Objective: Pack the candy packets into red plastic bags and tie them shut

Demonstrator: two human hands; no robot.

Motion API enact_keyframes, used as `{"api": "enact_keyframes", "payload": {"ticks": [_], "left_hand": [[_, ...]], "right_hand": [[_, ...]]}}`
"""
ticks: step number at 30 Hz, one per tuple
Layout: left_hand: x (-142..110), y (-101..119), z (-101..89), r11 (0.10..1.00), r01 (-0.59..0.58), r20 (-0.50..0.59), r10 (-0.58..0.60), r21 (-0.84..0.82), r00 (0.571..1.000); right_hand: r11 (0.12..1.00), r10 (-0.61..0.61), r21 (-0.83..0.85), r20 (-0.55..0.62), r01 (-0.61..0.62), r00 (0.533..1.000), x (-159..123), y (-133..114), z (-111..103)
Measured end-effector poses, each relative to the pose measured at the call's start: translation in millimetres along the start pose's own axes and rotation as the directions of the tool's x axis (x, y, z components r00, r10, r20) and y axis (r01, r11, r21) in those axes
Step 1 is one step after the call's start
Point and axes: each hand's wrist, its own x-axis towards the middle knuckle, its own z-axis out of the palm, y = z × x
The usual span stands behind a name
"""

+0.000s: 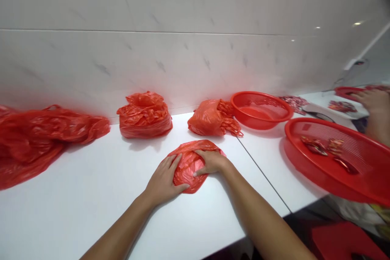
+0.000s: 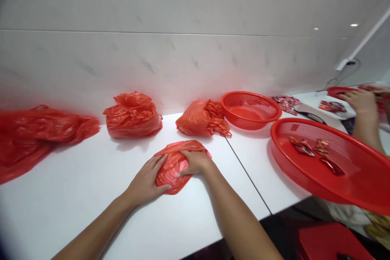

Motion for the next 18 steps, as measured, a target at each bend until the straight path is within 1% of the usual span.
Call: {"api": "enact_keyframes", "payload": {"ticks": [2, 4, 5, 6, 7, 8, 9, 10, 11, 12, 13, 14, 15, 16, 17, 18], "left_hand": [[2, -1, -1.1, 1.0, 0.004, 0.004, -0.004, 0.028, 1.0], [4, -1, -2.4, 0.999, 0.008, 0.019, -0.009, 0.042, 1.0], [4, -1, -3.1, 0.999, 0.006, 0.024, -0.007, 0.042, 1.0], [4, -1, -3.7, 0.999, 0.005, 0.027, -0.006, 0.04, 1.0], [4, -1, -4.1, 0.999, 0.004, 0.027, -0.005, 0.038, 1.0], [4, 0, -4.4, 0.999, 0.0, 0.025, -0.001, 0.037, 1.0], [4, -1, -4.4, 0.999, -0.005, 0.019, 0.005, 0.037, 1.0], [4, -1, -4.1, 0.999, -0.011, 0.012, 0.01, 0.039, 1.0], [4, -2, -3.7, 0.999, -0.016, 0.007, 0.016, 0.043, 1.0], [5, -2, -3.0, 0.999, -0.02, 0.003, 0.02, 0.047, 1.0], [5, -3, -2.3, 0.998, -0.022, 0.0, 0.022, 0.051, 1.0], [6, -4, -1.7, 0.998, -0.022, -0.001, 0.022, 0.056, 1.0], [6, -4, -1.2, 0.998, -0.021, -0.001, 0.021, 0.059, 1.0], [6, -5, -0.9, 0.998, -0.02, -0.002, 0.02, 0.061, 1.0], [6, -4, -0.9, 0.998, -0.021, -0.004, 0.021, 0.06, 1.0], [6, -4, -1.1, 0.998, -0.023, -0.006, 0.024, 0.057, 1.0]], "right_hand": [[0.994, -0.026, 0.108, 0.055, 0.02, 0.998, -13, -6, -17], [0.972, -0.11, 0.212, 0.029, 0.101, 0.994, -39, -10, -37], [0.958, -0.154, 0.242, -0.009, 0.152, 0.988, -56, -10, -48], [0.947, -0.179, 0.255, -0.089, 0.196, 0.98, -76, -7, -58], [0.953, -0.16, 0.216, -0.234, 0.211, 0.959, -98, 0, -69], [0.977, -0.095, 0.126, -0.459, 0.17, 0.884, -121, 10, -79], [0.999, -0.017, 0.026, -0.691, 0.048, 0.723, -144, 24, -89], [0.991, 0.017, -0.056, -0.848, -0.121, 0.53, -166, 40, -98], [0.951, 0.022, -0.101, -0.92, -0.291, 0.391, -187, 58, -106], [0.892, 0.037, -0.117, -0.944, -0.437, 0.329, -207, 77, -113], [0.822, 0.094, -0.106, -0.944, -0.56, 0.316, -224, 96, -117], [0.741, 0.199, -0.094, -0.915, -0.665, 0.351, -239, 113, -120], [0.658, 0.324, -0.093, -0.861, -0.747, 0.393, -250, 127, -121], [0.593, 0.434, -0.104, -0.794, -0.799, 0.426, -259, 139, -119], [0.553, 0.51, -0.129, -0.729, -0.823, 0.457, -265, 146, -115], [0.527, 0.552, -0.152, -0.687, -0.836, 0.473, -270, 151, -109]]}}
